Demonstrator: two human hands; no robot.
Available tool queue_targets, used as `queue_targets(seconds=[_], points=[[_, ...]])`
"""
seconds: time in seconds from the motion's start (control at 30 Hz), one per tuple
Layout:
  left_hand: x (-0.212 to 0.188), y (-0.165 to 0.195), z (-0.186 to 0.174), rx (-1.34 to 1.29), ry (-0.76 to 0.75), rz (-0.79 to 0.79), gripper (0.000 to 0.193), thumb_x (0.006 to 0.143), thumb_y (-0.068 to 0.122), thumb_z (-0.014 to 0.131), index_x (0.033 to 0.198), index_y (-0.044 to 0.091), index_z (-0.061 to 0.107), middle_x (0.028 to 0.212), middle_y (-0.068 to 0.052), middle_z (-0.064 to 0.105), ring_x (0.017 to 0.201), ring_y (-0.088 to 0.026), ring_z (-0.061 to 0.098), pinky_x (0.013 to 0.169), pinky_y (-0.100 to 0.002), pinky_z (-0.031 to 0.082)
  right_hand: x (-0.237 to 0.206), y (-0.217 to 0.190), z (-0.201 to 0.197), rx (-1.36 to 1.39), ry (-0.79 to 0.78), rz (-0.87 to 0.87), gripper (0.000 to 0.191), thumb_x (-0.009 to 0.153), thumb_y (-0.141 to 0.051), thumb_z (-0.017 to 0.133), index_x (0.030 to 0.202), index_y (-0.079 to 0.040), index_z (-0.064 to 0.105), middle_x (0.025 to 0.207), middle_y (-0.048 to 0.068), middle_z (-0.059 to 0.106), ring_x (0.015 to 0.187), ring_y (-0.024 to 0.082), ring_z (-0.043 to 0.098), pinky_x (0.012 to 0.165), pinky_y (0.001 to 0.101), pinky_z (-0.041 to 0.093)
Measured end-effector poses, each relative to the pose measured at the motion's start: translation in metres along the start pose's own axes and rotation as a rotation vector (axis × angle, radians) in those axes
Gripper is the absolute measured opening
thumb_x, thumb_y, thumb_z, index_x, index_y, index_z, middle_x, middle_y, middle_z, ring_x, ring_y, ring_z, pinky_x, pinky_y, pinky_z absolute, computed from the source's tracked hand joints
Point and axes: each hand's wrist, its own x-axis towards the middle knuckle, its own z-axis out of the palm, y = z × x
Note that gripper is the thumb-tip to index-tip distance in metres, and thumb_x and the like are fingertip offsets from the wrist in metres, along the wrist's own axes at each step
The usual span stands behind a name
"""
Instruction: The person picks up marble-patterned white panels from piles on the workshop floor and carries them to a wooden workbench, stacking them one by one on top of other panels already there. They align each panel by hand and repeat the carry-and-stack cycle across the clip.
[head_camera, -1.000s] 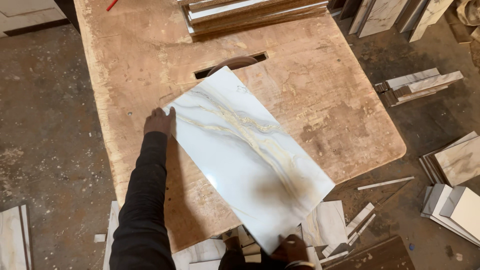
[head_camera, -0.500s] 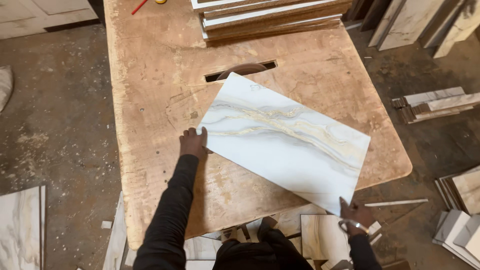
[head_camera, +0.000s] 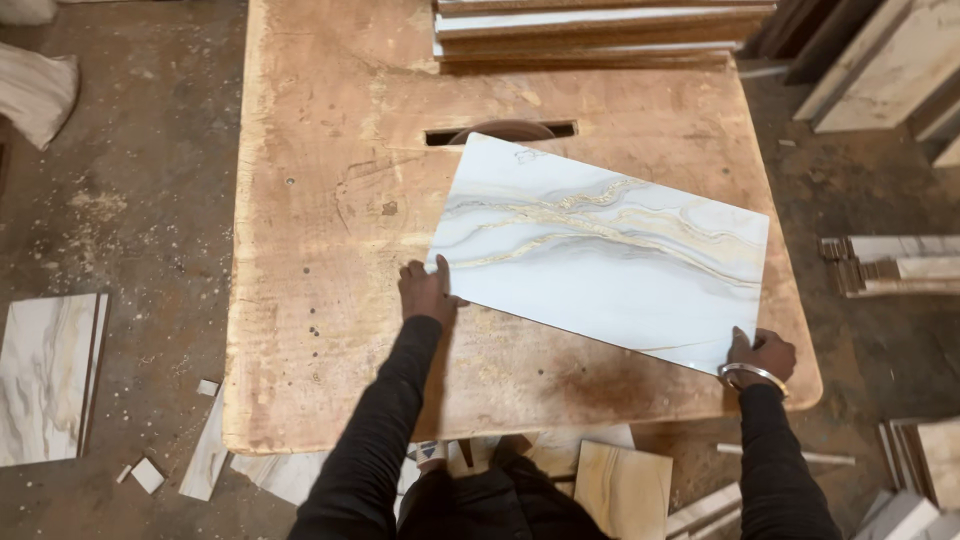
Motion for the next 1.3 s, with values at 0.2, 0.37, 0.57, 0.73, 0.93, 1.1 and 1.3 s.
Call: queue_targets(seconds=[0.2,0.37,0.57,0.73,0.93,1.1,1.3], points=[[-0.008,0.046,0.019,-0.153,0.084,-0.084,0.094,0.071,0.036,0.092,0.147,0.001,0.049,0.125,-0.030,0.055,0.117,-0.042,0.048,0.101,-0.047,0.042,0.069,-0.011,-0.002,0.273,-0.058,0.167,0.055,0.087,-0.038,0.083,0.116,0.006,0.069,0.103,0.029,0.071,0.086,0.036,0.073,0.077,0.0446,0.060],[-0.004,0.080,0.037,-0.147,0.097,-0.135,0.095,0.071,0.042,0.091,0.147,0.003,0.049,0.116,-0.026,0.054,0.111,-0.040,0.048,0.096,-0.045,0.042,0.114,-0.019,-0.001,0.218,-0.034,-0.001,0.069,0.090,-0.045,0.089,0.117,0.015,0.069,0.108,0.034,0.070,0.096,0.040,0.070,0.085,0.0482,0.055],[-0.003,0.091,0.046,-0.124,0.145,-0.119,0.095,0.073,0.045,0.089,0.147,0.001,0.050,0.113,-0.024,0.055,0.107,-0.038,0.050,0.094,-0.043,0.043,0.133,-0.019,0.007,0.226,-0.079,0.032,0.080,0.083,-0.045,0.088,0.132,0.014,0.064,0.115,0.031,0.070,0.102,0.038,0.068,0.090,0.0456,0.053],[-0.003,0.088,0.041,-0.001,0.080,-0.094,0.096,0.075,0.050,0.086,0.148,-0.001,0.049,0.111,-0.026,0.057,0.105,-0.036,0.053,0.091,-0.043,0.045,0.122,-0.001,0.007,0.105,-0.207,-0.031,0.090,0.086,-0.038,0.086,0.147,0.017,0.050,0.123,0.039,0.065,0.109,0.042,0.066,0.096,0.0463,0.052],[-0.001,0.070,0.026,0.152,0.029,-0.012,0.095,0.080,0.052,0.083,0.150,-0.001,0.045,0.111,-0.031,0.059,0.104,-0.038,0.057,0.088,-0.044,0.051,0.083,0.026,-0.007,0.237,-0.377,0.208,0.091,0.085,-0.038,0.081,0.155,0.005,0.043,0.141,0.036,0.055,0.114,0.046,0.065,0.097,0.0534,0.055],[0.004,0.043,0.009,0.189,-0.043,0.023,0.106,0.075,0.057,0.083,0.151,-0.003,0.042,0.117,-0.031,0.060,0.109,-0.038,0.060,0.092,-0.044,0.054,0.027,0.039,-0.009,0.357,-0.300,0.114,0.089,0.081,-0.038,0.082,0.149,0.009,0.049,0.150,0.034,0.050,0.131,0.044,0.055,0.106,0.0513,0.048],[0.014,-0.001,-0.019,0.327,-0.091,0.138,0.113,0.072,0.066,0.083,0.151,-0.004,0.040,0.118,-0.033,0.058,0.110,-0.042,0.058,0.092,-0.046,0.054,-0.056,0.038,-0.003,0.398,-0.245,0.093,0.087,0.079,-0.043,0.083,0.144,0.008,0.055,0.144,0.033,0.053,0.122,0.043,0.058,0.098,0.0524,0.052]])
